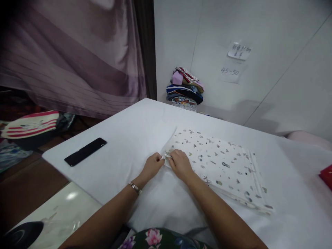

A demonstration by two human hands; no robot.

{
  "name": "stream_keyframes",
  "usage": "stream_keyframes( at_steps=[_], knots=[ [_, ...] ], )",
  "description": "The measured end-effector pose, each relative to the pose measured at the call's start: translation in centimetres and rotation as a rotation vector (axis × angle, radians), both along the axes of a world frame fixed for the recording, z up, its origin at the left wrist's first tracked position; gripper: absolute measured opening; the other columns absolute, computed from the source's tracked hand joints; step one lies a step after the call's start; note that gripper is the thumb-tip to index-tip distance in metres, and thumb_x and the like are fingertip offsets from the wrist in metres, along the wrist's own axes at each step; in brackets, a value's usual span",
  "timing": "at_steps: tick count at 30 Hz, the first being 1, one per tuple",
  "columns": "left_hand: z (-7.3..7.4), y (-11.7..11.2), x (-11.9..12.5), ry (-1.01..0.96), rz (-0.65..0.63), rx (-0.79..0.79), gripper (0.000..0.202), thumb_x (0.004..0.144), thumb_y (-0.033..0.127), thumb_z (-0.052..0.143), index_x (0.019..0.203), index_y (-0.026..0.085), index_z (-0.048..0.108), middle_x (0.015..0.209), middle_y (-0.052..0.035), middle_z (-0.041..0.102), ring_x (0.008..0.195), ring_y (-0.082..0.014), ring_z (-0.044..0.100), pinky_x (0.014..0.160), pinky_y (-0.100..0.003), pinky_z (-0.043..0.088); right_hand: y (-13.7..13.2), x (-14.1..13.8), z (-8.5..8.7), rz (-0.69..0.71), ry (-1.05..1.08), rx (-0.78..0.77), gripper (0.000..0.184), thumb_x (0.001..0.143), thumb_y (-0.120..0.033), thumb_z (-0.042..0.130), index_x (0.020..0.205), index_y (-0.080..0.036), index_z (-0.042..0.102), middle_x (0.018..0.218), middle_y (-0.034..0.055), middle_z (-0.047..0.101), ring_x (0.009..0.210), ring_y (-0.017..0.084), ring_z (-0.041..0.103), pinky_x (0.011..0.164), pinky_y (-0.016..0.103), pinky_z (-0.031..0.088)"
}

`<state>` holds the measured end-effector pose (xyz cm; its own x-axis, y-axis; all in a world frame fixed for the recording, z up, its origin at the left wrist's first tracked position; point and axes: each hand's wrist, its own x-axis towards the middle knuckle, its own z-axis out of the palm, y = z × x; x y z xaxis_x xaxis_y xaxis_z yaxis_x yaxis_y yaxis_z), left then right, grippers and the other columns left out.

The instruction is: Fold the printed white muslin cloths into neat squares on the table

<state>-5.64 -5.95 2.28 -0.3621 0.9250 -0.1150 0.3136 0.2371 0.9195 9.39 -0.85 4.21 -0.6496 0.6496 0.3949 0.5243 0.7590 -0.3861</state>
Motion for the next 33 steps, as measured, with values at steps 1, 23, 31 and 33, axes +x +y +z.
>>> stream_keyframes(
  at_steps=[1,23,31,33],
  knots=[
    [0.0,0.1,-0.1,-0.131,0.016,-0.01,0.015,0.07,0.021,0.054,0.06,0.02,0.043,0.057,0.004,0.05,0.058,-0.0124,0.054,0.06,-0.026,0.045,0.1,0.1,0.2,0.003,-0.022,0.02,0.014,0.091,-0.023,0.041,0.084,-0.019,0.053,0.087,0.0065,0.056,0.081,0.02,0.05,0.074,0.032,0.04],
    [0.2,-1.0,-0.7,-0.495,0.018,0.031,0.041,0.069,0.034,0.063,0.103,0.017,0.046,0.066,0.0028,0.058,0.06,-0.0148,0.063,0.057,-0.03,0.055,-1.7,-2.1,-1.3,0.02,-0.313,0.07,0.014,0.088,-0.018,0.045,0.089,-0.014,0.059,0.088,0.008,0.058,0.082,0.02,0.05,0.073,0.032,0.04],
    [-0.8,0.3,-1.6,-0.204,0.032,-0.054,0.032,0.067,0.029,0.059,0.096,0.017,0.049,0.068,0.0009,0.062,0.056,-0.0145,0.062,0.052,-0.028,0.054,-2.5,1.0,-1.7,0.073,-0.168,0.073,0.032,0.087,-0.023,0.05,0.119,-0.016,0.051,0.111,0.0103,0.059,0.101,0.021,0.051,0.086,0.034,0.042],
    [-0.8,0.5,-2.0,-0.195,0.049,-0.063,0.034,0.065,0.03,0.059,0.096,0.018,0.05,0.067,0.0018,0.062,0.053,-0.0138,0.061,0.054,-0.028,0.054,-2.5,4.5,-2.1,0.03,-0.132,0.083,0.032,0.089,-0.026,0.048,0.12,-0.017,0.051,0.114,0.0109,0.059,0.104,0.021,0.052,0.089,0.035,0.043]
  ],
)
